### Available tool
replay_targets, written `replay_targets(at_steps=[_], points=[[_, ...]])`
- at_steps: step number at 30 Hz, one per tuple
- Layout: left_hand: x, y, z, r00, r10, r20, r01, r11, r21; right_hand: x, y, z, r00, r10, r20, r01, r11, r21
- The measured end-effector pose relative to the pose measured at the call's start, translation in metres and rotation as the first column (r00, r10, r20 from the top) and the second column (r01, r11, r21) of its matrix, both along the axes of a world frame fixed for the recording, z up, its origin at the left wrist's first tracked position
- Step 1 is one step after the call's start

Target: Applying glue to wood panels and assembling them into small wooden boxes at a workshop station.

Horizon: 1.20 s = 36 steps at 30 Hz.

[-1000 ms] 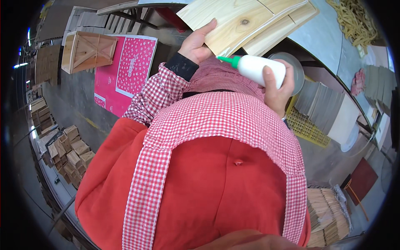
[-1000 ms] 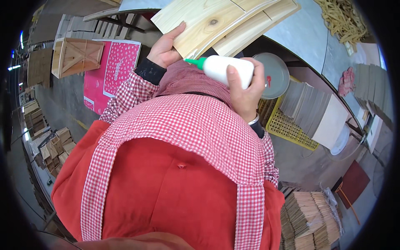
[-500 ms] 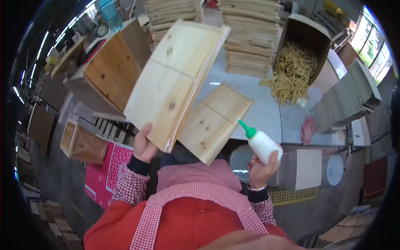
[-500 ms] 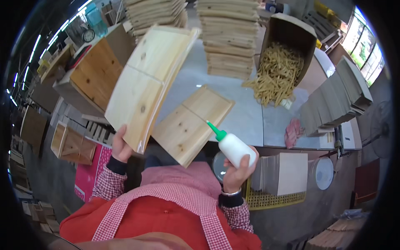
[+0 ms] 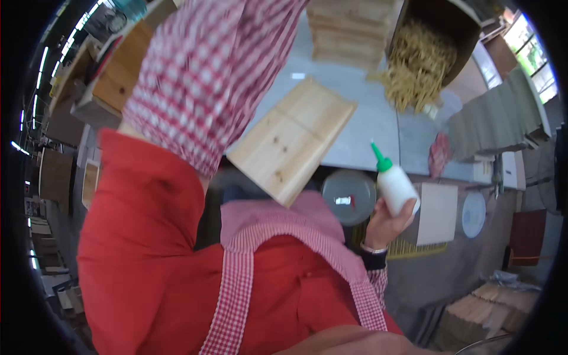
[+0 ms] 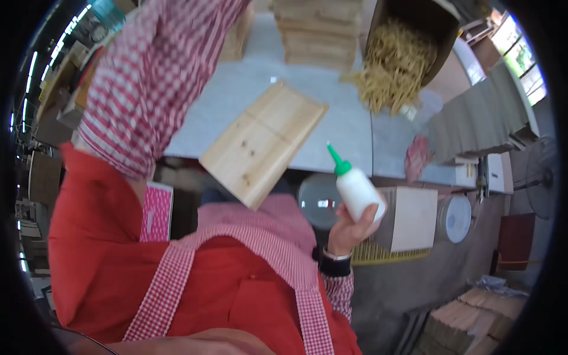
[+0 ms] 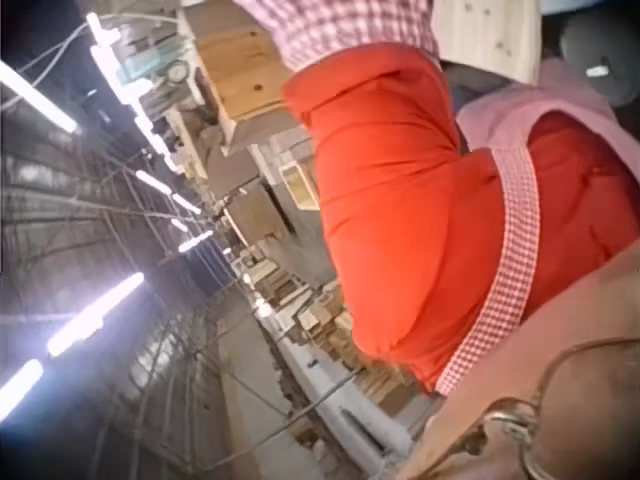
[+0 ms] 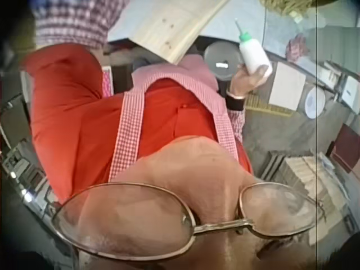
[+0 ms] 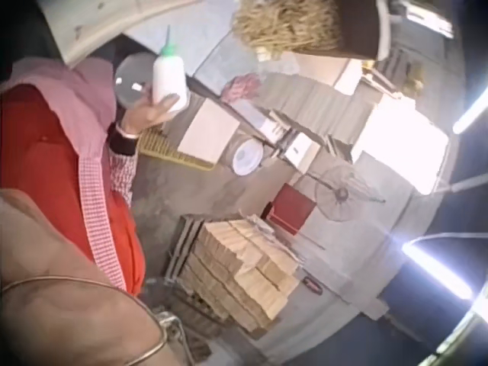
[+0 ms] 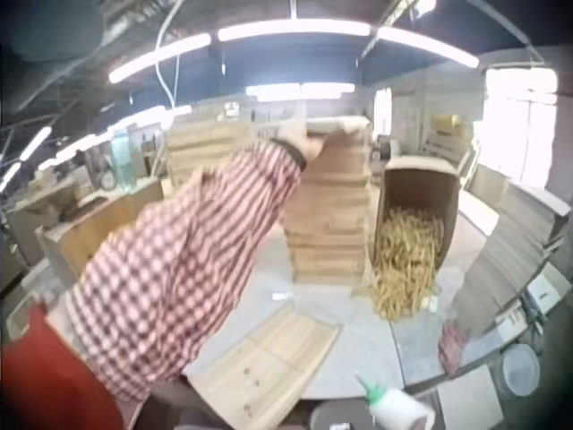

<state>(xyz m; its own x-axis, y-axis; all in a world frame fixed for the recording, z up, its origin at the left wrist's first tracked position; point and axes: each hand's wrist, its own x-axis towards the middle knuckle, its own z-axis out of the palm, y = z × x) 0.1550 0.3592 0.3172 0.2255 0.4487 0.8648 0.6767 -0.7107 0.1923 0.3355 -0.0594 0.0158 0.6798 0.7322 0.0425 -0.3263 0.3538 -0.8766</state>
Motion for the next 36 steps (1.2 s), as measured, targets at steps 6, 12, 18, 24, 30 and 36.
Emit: replay_targets(at_steps=[6,12,18,24,30,36], points=[[-0.005,-0.074,-0.048,-0.071,0.014,0.997,0.997,-0.043,0.071,-0.004,0.014,-0.008,0.998,0.059,0.001,-0.059,0.998,-0.013],[-0.134,-0.287,-0.262,0.312,0.221,0.924,0.877,0.306,-0.369,-0.028,0.054,-0.028,0.961,0.245,0.128,-0.229,0.965,-0.125],[-0.178,-0.432,-0.366,0.148,0.73,0.667,0.794,0.314,-0.521,-0.085,0.128,-0.055,0.849,0.431,0.306,-0.388,0.901,-0.193],[-0.142,-0.426,-0.375,0.066,0.755,0.652,0.939,0.173,-0.296,-0.125,0.167,-0.065,0.648,0.279,0.708,-0.174,0.96,-0.219],[-0.129,-0.406,-0.387,-0.055,0.738,0.672,0.983,0.157,-0.092,-0.107,0.159,-0.056,0.569,0.269,0.777,-0.152,0.963,-0.222],[-0.123,-0.397,-0.398,-0.136,0.723,0.677,0.986,0.168,0.019,-0.052,0.111,-0.04,0.489,0.233,0.841,-0.1,0.972,-0.211]])
